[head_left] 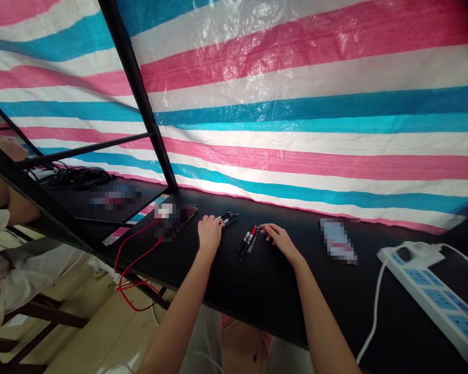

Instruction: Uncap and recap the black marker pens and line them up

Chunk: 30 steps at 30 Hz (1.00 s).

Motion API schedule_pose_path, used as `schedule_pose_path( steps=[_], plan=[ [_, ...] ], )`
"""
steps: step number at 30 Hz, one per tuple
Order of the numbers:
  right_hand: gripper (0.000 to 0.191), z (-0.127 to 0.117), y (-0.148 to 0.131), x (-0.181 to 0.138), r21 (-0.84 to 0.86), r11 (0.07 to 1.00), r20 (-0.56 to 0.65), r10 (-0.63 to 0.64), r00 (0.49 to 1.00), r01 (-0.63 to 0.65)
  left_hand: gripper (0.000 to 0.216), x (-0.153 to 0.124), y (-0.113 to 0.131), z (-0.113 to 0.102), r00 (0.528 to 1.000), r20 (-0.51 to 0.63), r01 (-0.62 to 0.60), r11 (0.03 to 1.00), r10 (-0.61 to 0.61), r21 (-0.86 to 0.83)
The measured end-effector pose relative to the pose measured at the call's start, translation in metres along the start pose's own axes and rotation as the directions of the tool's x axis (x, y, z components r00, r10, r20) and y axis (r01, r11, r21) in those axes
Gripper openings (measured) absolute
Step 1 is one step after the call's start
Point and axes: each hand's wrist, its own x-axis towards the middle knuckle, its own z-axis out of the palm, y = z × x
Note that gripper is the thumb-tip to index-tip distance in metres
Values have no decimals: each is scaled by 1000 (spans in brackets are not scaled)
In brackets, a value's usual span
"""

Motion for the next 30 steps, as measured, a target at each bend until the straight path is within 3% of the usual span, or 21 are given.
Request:
schedule_pose_path(
  steps=[10,16,19,24,30],
  plan=[
    [32,0,0,0,-20,1000,9,2,1000,-2,14,-3,0,1,997,20,75,996,-76,46],
    [32,0,-1,-1,-58,998,12,9,1000,-9,7,-1,3,-4,993,55,112,993,-109,-47],
    [31,2,-4,-3,-159,987,4,-32,999,32,10,0,12,-6,997,65,43,990,-35,-135],
    [22,9,-10,-9,-476,876,-27,-103,994,78,23,-2,33,-8,966,109,-182,915,235,-360],
    [16,13,-14,-11,-539,836,-1,-120,993,101,24,-6,35,-2,927,185,-219,871,326,-440]
  ],
)
